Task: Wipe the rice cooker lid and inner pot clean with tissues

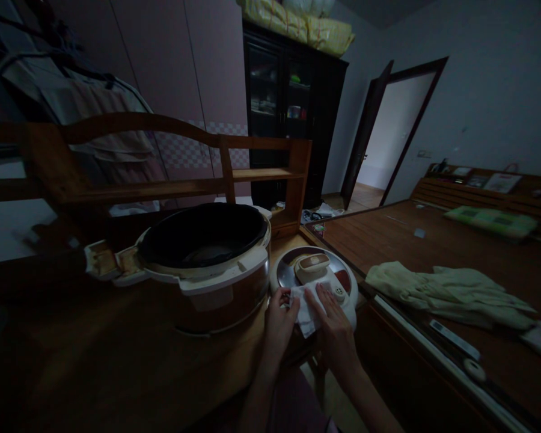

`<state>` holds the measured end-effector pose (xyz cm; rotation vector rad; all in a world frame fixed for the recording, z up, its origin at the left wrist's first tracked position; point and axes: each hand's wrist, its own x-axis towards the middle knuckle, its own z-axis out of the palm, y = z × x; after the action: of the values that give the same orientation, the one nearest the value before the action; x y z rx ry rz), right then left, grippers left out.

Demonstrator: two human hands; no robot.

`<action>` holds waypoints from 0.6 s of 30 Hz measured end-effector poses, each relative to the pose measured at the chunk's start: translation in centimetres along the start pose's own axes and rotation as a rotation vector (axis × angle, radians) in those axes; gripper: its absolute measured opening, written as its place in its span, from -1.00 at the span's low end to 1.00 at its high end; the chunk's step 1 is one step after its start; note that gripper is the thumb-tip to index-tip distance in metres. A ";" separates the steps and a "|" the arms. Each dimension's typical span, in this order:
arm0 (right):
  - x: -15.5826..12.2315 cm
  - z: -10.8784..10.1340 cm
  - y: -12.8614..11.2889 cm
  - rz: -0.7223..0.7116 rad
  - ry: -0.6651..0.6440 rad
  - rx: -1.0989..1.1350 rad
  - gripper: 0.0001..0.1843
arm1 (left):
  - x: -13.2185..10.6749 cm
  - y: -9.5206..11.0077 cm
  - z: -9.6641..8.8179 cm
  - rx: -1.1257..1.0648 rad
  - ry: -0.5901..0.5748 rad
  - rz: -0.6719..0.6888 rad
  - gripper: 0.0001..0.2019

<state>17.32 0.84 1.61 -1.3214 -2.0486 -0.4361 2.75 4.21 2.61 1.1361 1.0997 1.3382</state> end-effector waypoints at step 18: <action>0.9 -0.7 -1.4 0.086 -0.096 0.060 -0.24 | -4.3 -0.1 -4.2 0.215 0.132 0.023 -0.61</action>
<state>16.11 0.41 2.82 -1.4120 -2.0567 -0.2757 -1.20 -0.21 1.68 1.2325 1.3556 1.3523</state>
